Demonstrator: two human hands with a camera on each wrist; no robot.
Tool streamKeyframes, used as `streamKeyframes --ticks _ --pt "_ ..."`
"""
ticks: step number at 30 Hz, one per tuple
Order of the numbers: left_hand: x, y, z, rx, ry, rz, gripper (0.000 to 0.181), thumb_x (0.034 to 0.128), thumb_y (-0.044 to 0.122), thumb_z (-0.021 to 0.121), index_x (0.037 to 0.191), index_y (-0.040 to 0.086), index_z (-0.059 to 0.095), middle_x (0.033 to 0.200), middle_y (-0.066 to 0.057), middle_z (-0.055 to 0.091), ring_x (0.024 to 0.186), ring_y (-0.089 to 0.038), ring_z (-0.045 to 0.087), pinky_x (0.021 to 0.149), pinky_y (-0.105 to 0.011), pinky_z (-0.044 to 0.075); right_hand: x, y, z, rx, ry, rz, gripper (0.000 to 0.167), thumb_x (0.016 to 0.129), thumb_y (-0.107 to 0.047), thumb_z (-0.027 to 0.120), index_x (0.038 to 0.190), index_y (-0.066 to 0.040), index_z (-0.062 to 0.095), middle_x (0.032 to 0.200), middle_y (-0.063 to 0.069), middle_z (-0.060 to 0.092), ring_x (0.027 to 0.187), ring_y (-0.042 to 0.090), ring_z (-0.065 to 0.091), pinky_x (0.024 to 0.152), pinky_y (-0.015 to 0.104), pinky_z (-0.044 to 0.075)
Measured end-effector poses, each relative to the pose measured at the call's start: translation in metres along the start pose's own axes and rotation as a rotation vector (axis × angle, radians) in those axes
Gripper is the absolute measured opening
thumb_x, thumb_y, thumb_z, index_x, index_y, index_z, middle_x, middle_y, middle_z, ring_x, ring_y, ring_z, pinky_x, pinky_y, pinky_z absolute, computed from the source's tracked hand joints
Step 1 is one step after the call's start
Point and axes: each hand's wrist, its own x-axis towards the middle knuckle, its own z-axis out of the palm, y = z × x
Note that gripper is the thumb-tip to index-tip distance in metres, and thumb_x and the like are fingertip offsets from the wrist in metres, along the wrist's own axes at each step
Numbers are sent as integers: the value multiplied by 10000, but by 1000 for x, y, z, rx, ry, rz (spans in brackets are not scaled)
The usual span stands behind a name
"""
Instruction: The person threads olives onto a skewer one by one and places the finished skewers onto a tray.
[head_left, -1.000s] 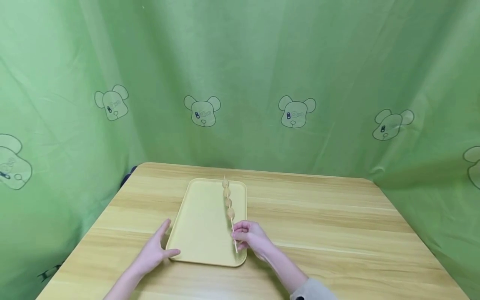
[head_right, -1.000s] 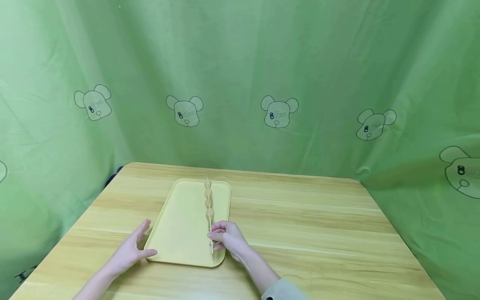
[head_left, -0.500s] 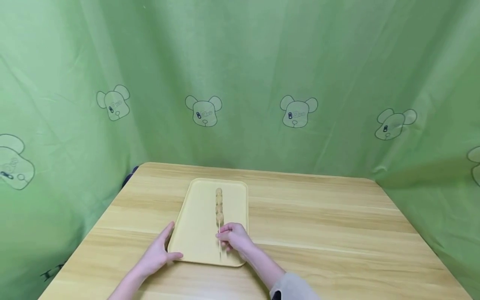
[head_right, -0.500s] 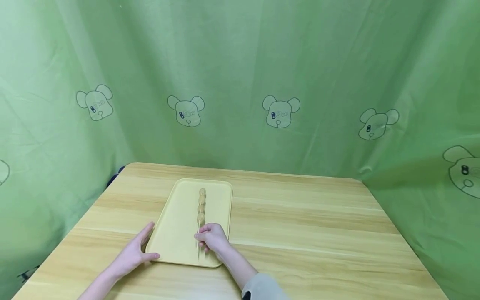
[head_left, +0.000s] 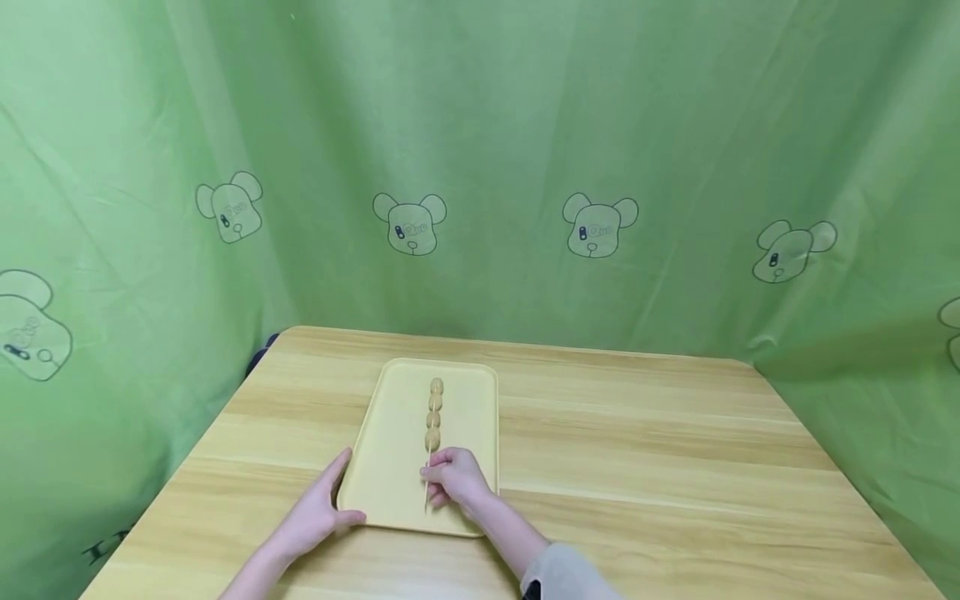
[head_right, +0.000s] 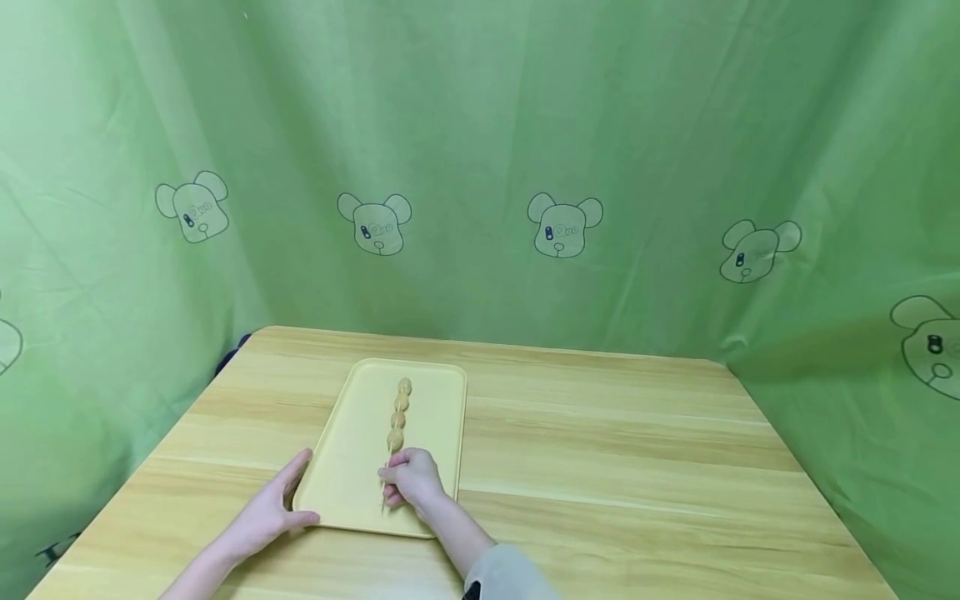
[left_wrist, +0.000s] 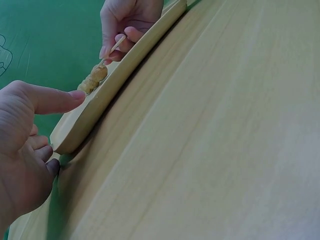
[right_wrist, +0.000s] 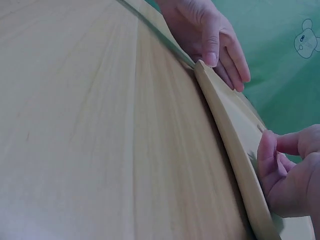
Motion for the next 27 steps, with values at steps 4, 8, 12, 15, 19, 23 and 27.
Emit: streamKeyframes --ticks 4,8,12,15,19,23,27 --pt "-2 0 1 -11 3 -5 1020 641 -2 783 1429 -91 141 1486 -275 122 1368 -373 89 1102 -493 54 0 0 2 -9 -8 11 117 830 37 600 910 95 538 626 64 535 461 94 510 395 180 469" --pt "-3 0 2 -12 0 -7 1014 651 4 776 1428 -95 133 1483 -282 118 1366 -379 88 1099 -500 55 -1 0 2 -27 -16 12 95 833 38 584 906 90 551 623 76 551 469 91 523 398 177 469" --pt "-1 -2 2 6 -2 -22 999 674 33 770 1431 -90 130 1489 -267 121 1370 -362 88 1102 -487 65 -2 0 2 -48 -6 13 100 831 30 585 908 87 557 637 91 571 467 90 526 398 181 470" --pt "1 -3 2 -7 -8 -35 993 685 35 763 1434 -85 122 1498 -248 113 1376 -341 77 1106 -468 70 -3 -2 1 -62 2 15 122 829 15 595 923 87 562 656 107 591 469 91 531 402 188 475" --pt "1 0 1 -39 -22 -25 996 686 13 755 1428 -100 102 1498 -256 87 1375 -351 63 1103 -465 62 -4 -4 -1 -73 9 30 128 824 5 609 920 77 568 654 108 601 464 90 534 400 189 474" --pt "0 3 1 -54 -20 -10 993 683 1 753 1424 -108 102 1493 -270 78 1370 -368 65 1099 -465 56 -4 -4 -4 -75 6 42 116 824 -4 616 904 65 568 651 100 603 457 87 534 392 183 466" --pt "-1 4 0 -63 -23 -24 984 697 4 752 1428 -101 102 1497 -261 78 1373 -365 57 1101 -462 62 -4 -5 -5 -77 -7 47 111 829 -12 617 900 61 570 651 96 600 455 87 533 393 185 468"
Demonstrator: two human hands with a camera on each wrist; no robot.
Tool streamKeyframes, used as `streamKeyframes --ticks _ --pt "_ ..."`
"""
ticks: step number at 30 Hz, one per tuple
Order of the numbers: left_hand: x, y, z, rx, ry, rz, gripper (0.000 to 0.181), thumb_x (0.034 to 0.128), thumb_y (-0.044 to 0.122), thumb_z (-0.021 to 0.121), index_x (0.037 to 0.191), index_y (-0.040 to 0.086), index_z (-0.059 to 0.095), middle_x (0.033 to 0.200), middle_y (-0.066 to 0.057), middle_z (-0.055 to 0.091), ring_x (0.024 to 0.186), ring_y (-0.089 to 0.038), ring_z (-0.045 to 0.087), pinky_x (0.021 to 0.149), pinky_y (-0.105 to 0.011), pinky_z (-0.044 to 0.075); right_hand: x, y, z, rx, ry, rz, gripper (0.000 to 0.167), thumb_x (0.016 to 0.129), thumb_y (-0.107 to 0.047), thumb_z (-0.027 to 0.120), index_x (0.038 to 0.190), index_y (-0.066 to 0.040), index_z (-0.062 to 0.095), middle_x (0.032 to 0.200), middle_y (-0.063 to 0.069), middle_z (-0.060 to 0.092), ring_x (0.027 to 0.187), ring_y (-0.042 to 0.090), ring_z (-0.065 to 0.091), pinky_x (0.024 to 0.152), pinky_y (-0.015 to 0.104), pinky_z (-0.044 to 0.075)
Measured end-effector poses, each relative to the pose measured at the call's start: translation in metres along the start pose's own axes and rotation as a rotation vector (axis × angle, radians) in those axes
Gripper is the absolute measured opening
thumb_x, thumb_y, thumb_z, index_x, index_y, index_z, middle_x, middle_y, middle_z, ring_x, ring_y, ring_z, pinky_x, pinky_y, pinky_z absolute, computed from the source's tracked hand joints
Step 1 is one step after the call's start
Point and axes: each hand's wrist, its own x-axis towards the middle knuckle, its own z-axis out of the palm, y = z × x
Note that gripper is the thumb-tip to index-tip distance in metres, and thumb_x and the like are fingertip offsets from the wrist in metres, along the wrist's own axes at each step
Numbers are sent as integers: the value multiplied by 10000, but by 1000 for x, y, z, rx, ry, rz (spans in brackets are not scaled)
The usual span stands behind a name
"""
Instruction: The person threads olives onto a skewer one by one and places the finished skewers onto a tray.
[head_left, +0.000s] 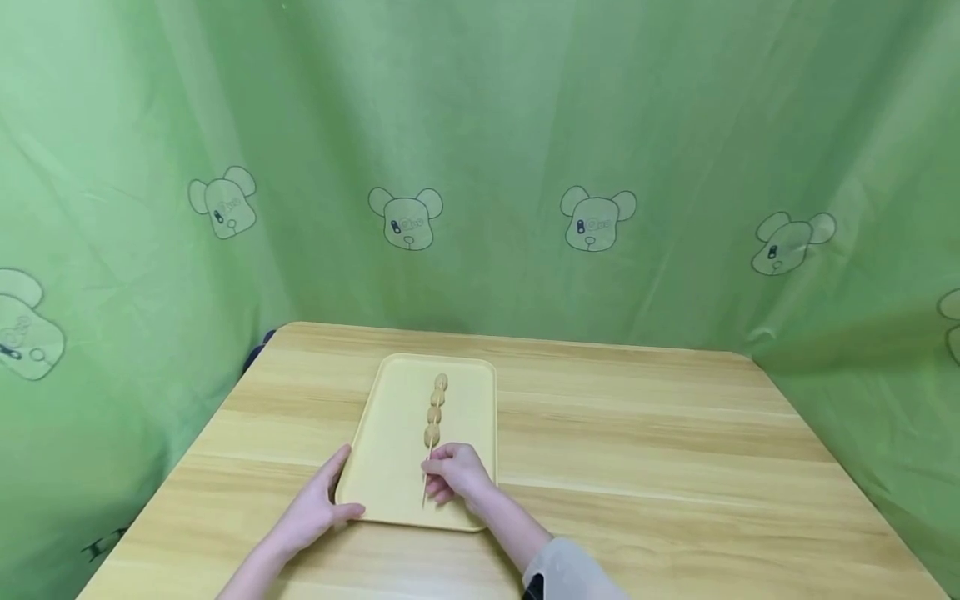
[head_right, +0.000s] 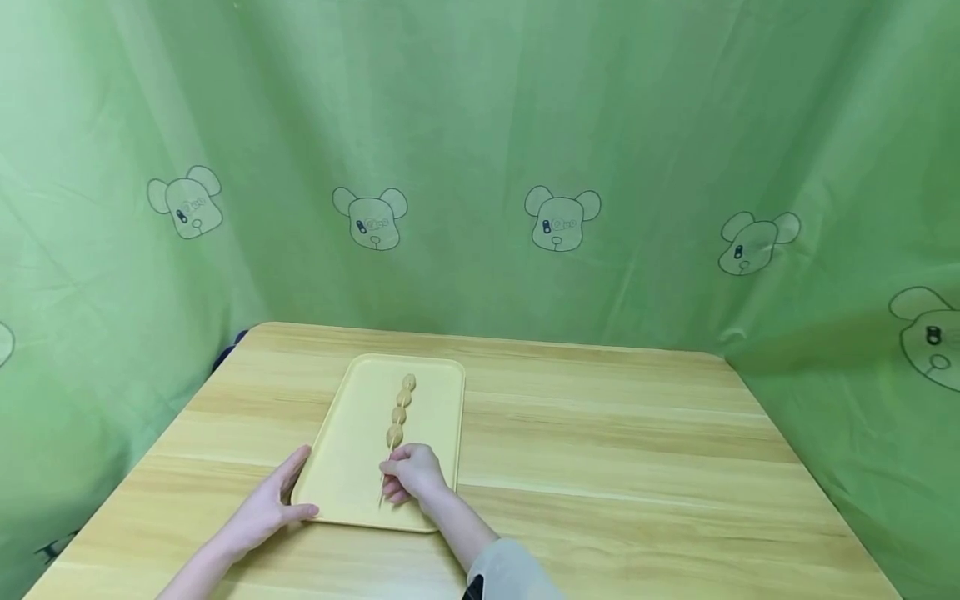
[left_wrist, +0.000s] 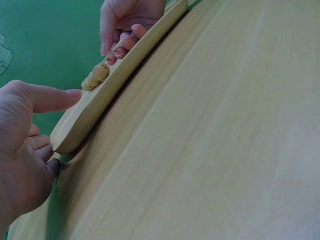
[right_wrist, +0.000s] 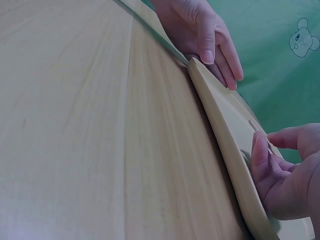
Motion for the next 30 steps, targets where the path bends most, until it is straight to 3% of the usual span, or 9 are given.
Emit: streamKeyframes --ticks 7,19,24,30 --pt "-1 -1 -2 1 -13 -36 979 714 22 747 1437 -84 95 1506 -239 76 1380 -342 51 1104 -454 73 0 2 -1 -22 -10 -3 95 827 7 616 880 79 585 606 76 581 442 96 528 406 213 489" --pt "0 -1 -4 -27 -7 -19 958 719 -10 734 1425 -108 93 1498 -262 63 1373 -368 41 1099 -464 57 -1 2 -3 -22 -11 -11 155 830 -6 623 936 91 567 660 124 614 467 102 545 442 235 515" --pt "2 -2 -4 -51 -18 -12 951 736 7 727 1416 -128 76 1493 -274 53 1369 -380 41 1096 -453 55 -1 -1 -17 -54 18 -67 225 855 -63 616 987 110 558 685 135 612 483 111 553 465 260 528" --pt "-2 -5 -7 -10 10 6 940 739 51 736 1418 -118 109 1483 -278 95 1347 -414 114 1087 -461 105 -10 -7 -52 -136 101 -154 361 862 -93 613 1121 139 517 797 185 617 575 171 599 529 332 553"
